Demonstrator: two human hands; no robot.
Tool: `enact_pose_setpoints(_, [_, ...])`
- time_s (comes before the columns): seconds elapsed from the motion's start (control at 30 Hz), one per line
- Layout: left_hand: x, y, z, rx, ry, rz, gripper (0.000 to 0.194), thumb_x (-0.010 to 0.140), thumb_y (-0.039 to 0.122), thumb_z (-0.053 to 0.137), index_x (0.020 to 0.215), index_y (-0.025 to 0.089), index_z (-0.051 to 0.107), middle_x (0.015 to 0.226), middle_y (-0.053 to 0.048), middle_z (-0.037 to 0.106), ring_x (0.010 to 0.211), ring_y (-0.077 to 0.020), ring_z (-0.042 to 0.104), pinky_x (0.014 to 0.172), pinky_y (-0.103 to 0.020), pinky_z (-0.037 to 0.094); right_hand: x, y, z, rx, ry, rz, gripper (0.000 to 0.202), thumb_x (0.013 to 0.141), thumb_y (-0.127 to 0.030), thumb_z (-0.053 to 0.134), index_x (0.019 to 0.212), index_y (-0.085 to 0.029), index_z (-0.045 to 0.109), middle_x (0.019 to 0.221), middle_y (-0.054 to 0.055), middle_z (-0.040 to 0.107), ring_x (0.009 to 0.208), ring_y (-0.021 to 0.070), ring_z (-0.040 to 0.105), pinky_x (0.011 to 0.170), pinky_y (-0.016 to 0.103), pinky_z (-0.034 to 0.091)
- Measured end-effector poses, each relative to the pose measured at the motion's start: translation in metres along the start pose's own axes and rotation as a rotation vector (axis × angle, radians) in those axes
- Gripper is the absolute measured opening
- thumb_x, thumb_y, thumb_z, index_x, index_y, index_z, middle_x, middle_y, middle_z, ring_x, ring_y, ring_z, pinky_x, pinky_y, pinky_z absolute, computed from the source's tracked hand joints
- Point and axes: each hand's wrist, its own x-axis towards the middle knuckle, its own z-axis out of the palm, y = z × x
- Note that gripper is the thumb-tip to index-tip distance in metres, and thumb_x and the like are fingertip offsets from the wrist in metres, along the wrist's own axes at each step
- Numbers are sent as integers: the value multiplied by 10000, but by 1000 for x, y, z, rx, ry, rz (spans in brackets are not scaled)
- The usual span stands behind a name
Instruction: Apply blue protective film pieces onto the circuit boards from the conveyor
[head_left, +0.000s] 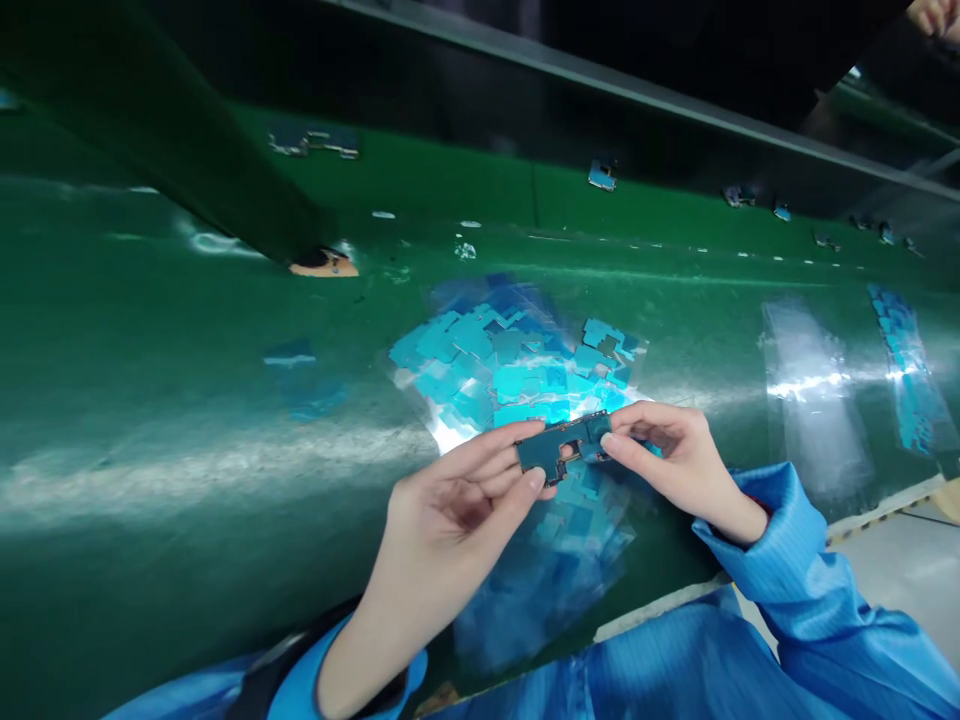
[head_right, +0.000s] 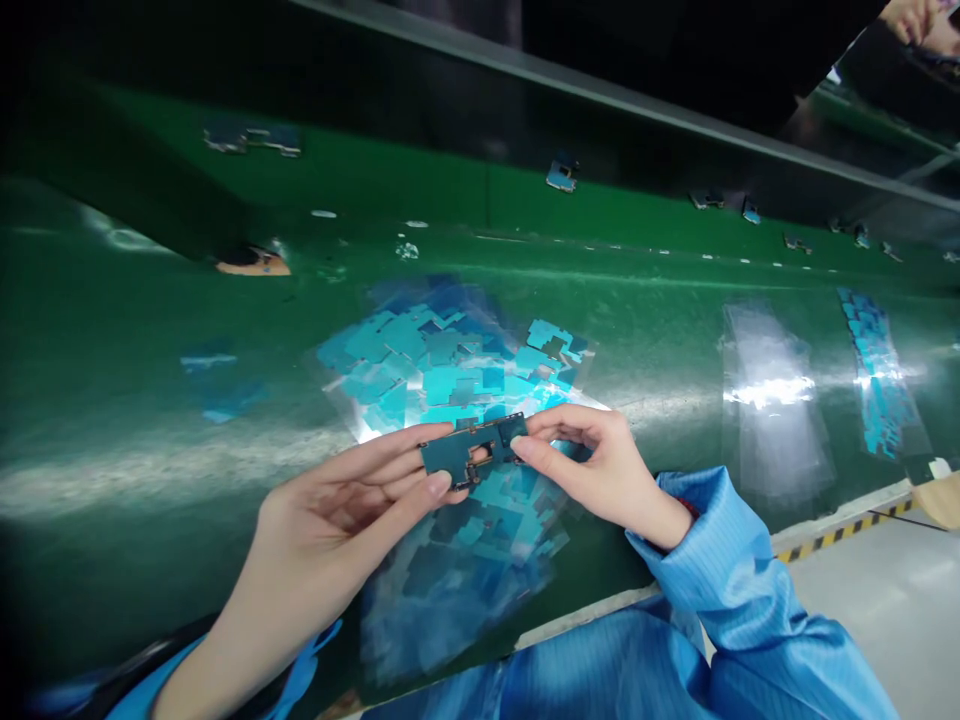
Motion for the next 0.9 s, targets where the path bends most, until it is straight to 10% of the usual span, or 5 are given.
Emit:
enact_pose_setpoints(0.27, [4, -4, -2, 120, -147, -50, 345, 679, 230, 746, 1017, 186, 690, 573, 20, 675, 551, -152, 647, 516, -215, 518, 2, 0, -2, 87, 77, -45, 119, 757, -281, 732, 822, -182, 732, 725, 11, 724, 610, 110, 666, 615, 233, 580])
enact_pose_setpoints(0.37, [4, -1, -3, 213, -267, -55, 53, 707, 251, 718, 724, 203, 704, 533, 21, 631, 493, -124, 571, 473, -202, 460, 4, -2, -1, 53, 6, -61, 100, 774, -269, 711, 800, -175, 732, 735, 10, 725, 591, 97, 648, 584, 218, 569])
enact_pose_setpoints(0.5, [2, 4, -3, 278, -426, -109, 264, 757, 311, 680, 523, 192, 653, 482, 5, 595, 436, -112, 519, 433, -204, 419, 4, -4, 1, 68, -94, -57, 87, 801, -247, 683, 818, -178, 734, 719, -6, 712, 577, 79, 624, 571, 199, 554])
enact_pose_setpoints(0.9, [-7, -11, 11, 42, -26, -86, 175, 562, 145, 817, 701, 161, 712, 582, -12, 749, 493, -168, 700, 492, -201, 579, -6, -6, 3, 71, -209, -132, 196, 847, -219, 638, 1026, -199, 715, 964, 26, 751, 874, 134, 716, 800, 251, 591])
